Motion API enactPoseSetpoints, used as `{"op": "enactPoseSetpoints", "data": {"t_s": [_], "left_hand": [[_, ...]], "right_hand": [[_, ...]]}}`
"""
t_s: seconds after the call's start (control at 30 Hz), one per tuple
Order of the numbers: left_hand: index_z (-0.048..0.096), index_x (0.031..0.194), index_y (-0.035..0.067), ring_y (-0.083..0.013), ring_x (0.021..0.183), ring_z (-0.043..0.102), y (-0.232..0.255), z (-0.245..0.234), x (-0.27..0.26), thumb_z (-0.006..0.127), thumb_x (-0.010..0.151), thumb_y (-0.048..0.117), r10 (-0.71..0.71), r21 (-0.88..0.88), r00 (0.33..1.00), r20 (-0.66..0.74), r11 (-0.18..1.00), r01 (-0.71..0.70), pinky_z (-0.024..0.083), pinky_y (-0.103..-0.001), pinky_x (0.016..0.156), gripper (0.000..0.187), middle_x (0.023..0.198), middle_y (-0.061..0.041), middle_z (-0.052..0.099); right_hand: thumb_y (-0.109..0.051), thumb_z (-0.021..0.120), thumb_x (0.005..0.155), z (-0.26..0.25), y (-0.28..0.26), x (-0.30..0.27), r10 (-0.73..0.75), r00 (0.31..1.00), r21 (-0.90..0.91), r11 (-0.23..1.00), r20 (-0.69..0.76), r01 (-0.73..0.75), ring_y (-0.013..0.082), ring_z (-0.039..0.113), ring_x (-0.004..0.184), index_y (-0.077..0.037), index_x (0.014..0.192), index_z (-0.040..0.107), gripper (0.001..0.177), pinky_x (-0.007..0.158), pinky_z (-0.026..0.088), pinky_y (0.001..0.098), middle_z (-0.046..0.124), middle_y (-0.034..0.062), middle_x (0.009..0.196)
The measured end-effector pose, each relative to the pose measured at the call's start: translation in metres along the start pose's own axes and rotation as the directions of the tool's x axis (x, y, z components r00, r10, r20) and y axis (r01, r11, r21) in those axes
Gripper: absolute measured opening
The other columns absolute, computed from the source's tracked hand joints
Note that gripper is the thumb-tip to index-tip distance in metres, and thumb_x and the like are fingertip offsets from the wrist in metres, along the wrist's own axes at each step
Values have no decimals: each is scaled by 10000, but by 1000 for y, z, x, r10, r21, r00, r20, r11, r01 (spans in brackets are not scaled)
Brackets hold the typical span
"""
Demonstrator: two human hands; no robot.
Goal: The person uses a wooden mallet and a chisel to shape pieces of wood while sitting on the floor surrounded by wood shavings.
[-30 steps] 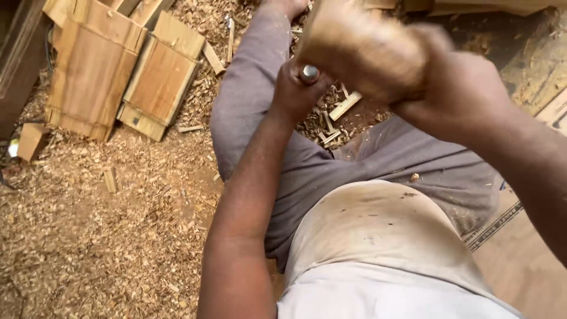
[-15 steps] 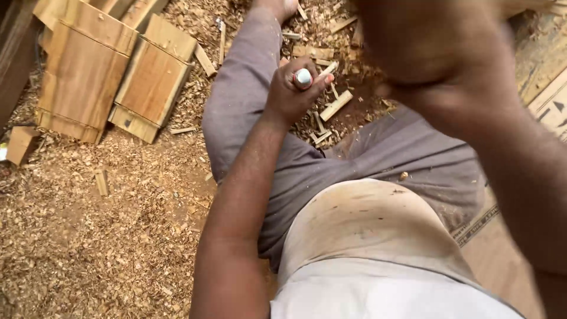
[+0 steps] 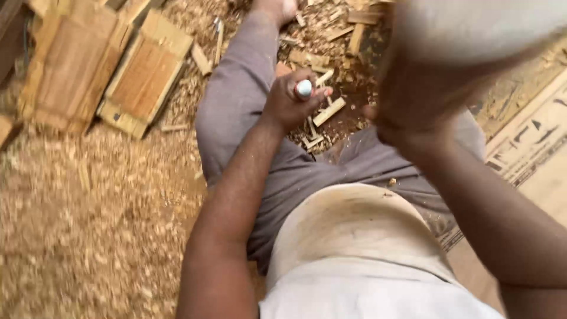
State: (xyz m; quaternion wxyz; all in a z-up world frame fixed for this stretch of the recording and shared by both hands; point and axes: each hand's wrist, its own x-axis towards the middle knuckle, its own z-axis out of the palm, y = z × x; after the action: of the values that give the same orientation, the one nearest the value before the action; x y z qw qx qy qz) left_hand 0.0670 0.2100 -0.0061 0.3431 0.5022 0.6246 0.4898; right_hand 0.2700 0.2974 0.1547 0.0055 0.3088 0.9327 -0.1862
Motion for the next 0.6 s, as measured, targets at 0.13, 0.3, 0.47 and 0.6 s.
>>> {"op": "enactPoseSetpoints", "data": {"t_s": [0.13,0.3,0.47,0.6], "left_hand": [[659,811,56,-152,654,607,-9,1,-3,826,912,170,73,-8,997,-40,997,-73,502,-318,590,226,703,-28,643],[620,848,51,-170,669,651,-57,14,1,772,935,129,-156,-446,872,-463,892,-77,571,-356,628,191,740,-63,666],[554,880,77,-170,729,665,-53,3,13,783,979,161,-191,-639,818,-542,726,-254,625,-364,751,263,781,-62,648],[551,920,59,-147,771,664,-35,-12,13,806,1000,149,14,-421,899,-437,881,-218,609,-318,721,282,851,-51,645]], "right_hand": [[-383,920,782,0,23,-8,327,876,-139,945,355,-296,372,707,1010,-73,1538,428,954,878,583,454,707,237,1135],[-202,930,654,16,74,-61,435,843,282,805,315,-521,297,733,1006,-110,1327,582,763,915,592,433,749,142,1096],[16,866,696,62,113,-102,623,765,605,550,162,-576,228,653,956,-90,1454,472,861,805,557,391,675,87,1130],[38,808,780,80,140,-102,729,629,686,313,270,-657,156,613,695,-61,1388,506,685,568,544,307,649,69,982]]}}
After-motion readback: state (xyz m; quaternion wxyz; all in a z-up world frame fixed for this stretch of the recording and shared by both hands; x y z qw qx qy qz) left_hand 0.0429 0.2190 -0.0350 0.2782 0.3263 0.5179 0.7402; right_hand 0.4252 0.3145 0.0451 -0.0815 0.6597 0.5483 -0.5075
